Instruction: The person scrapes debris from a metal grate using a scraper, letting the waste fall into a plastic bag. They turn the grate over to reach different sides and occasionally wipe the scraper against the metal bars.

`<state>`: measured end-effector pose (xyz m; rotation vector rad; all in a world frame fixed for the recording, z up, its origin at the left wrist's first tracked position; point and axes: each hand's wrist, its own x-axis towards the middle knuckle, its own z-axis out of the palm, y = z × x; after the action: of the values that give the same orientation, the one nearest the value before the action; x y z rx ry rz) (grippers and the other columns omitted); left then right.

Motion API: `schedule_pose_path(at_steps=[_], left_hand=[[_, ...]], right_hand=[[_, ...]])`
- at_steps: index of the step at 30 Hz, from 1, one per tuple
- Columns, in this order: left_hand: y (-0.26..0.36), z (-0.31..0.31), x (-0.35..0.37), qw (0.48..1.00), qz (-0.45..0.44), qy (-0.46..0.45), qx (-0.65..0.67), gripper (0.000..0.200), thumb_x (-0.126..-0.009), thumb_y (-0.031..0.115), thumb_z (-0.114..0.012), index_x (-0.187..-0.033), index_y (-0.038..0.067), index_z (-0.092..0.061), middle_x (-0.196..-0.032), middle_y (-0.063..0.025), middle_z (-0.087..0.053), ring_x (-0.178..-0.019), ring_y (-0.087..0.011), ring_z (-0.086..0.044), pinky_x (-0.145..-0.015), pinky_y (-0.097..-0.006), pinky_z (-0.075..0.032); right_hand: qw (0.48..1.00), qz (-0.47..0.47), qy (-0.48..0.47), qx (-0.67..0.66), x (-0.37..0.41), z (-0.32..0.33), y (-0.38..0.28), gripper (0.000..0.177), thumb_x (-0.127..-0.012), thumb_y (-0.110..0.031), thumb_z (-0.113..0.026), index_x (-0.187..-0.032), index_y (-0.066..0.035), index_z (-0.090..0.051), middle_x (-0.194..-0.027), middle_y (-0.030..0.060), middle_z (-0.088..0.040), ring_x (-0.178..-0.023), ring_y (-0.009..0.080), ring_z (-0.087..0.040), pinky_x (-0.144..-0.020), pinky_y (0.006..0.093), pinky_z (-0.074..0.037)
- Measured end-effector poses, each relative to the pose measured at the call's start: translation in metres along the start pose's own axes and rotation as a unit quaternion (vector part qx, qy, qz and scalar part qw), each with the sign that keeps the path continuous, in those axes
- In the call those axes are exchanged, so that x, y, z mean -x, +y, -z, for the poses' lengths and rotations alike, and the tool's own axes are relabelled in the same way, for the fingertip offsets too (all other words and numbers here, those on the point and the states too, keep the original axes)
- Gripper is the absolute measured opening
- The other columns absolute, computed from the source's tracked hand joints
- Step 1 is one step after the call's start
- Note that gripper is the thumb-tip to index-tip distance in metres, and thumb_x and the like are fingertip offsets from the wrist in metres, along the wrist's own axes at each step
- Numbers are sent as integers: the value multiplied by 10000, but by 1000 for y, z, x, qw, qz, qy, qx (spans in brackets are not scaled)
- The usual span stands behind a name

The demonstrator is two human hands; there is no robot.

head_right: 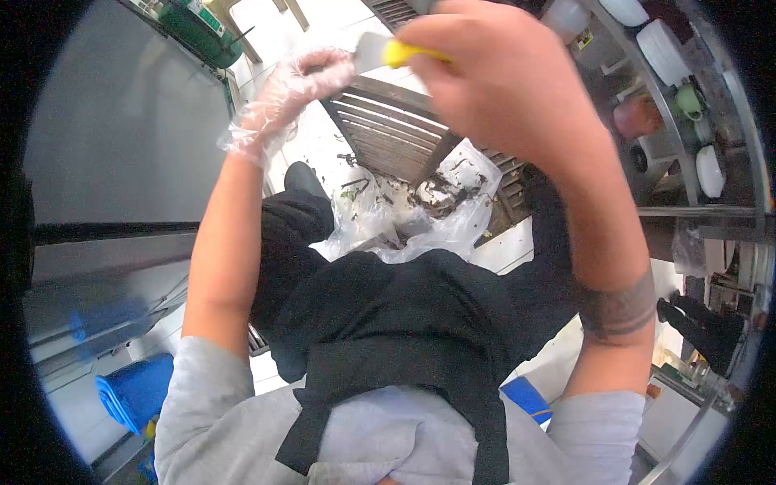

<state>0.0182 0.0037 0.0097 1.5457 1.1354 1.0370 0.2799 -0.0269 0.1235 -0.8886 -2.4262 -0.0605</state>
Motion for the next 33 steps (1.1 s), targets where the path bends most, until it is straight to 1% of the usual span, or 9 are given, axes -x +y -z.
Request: schedule_pose_path(at_steps=[3,5,8,13,22,26,27,31,33], left_hand=[[45,9,3,966,-15,-102,-238,416,-863,406,-809,-1140,99,-764,-1040,-65,-751,-991,-188,-682,-925,-341,-523],[65,-1,3,845,-146,-154,-490,399,-859,343,-786,-1199,137,-749,-1031,-117,-741,-1005,-274,-701,-920,-390,-541],[70,-45,8,812,-293,-145,-483,257,-814,264,-738,-1017,111,-774,-944,-110,-748,-968,-304,-721,-858,-404,-566],[89,-76,-14,726,-173,-220,-629,205,-893,245,-689,-1045,120,-746,-896,-156,-734,-845,-332,-732,-796,-457,-583],[168,-63,-30,786,-122,-26,-606,375,-897,280,-678,-1154,11,-721,-851,-197,-721,-742,-252,-704,-760,-402,-554],[192,-49,-41,734,-167,-25,-658,423,-901,313,-705,-1193,8,-718,-982,-168,-728,-884,-234,-699,-844,-366,-539],[199,-49,-40,784,-145,-39,-602,447,-902,333,-713,-1193,-6,-718,-979,-157,-733,-881,-229,-693,-862,-373,-535],[219,-40,-39,773,-194,10,-604,481,-866,353,-744,-1204,12,-725,-1042,-148,-737,-953,-234,-684,-921,-348,-509],[245,-57,-27,794,-97,43,-598,480,-846,375,-748,-1193,43,-739,-1055,-126,-724,-988,-231,-660,-904,-339,-495]], right_hand=[[992,-128,-14,-18,51,32,4,203,-925,-92,-682,-1103,-15,-738,-851,167,-666,-743,296,-669,-677,371,-499],[975,-217,-29,-42,89,49,7,233,-966,-91,-668,-1168,12,-725,-905,155,-699,-819,224,-691,-749,327,-514],[947,-308,23,-89,153,56,17,257,-986,-105,-663,-1205,17,-720,-1027,137,-745,-947,181,-700,-864,297,-523],[892,-429,66,-124,236,64,19,273,-999,-123,-662,-1229,12,-721,-1142,128,-751,-1057,167,-685,-949,291,-505],[791,-530,100,-289,307,47,12,297,-1007,-176,-661,-1247,-13,-727,-1033,47,-726,-893,95,-627,-871,266,-512],[841,-471,-65,-258,290,-13,-8,295,-930,-170,-644,-1146,11,-735,-1046,204,-753,-974,320,-734,-900,390,-559],[856,-440,-87,-255,279,-33,-15,279,-919,-201,-621,-1066,5,-739,-998,230,-733,-961,389,-712,-885,457,-557],[856,-371,-289,-217,254,-148,-17,225,-856,-170,-613,-953,-18,-747,-959,234,-731,-941,417,-712,-844,516,-564],[856,-349,-330,-192,245,-181,-21,230,-853,-166,-614,-964,-16,-749,-964,231,-732,-949,415,-713,-848,514,-564]])
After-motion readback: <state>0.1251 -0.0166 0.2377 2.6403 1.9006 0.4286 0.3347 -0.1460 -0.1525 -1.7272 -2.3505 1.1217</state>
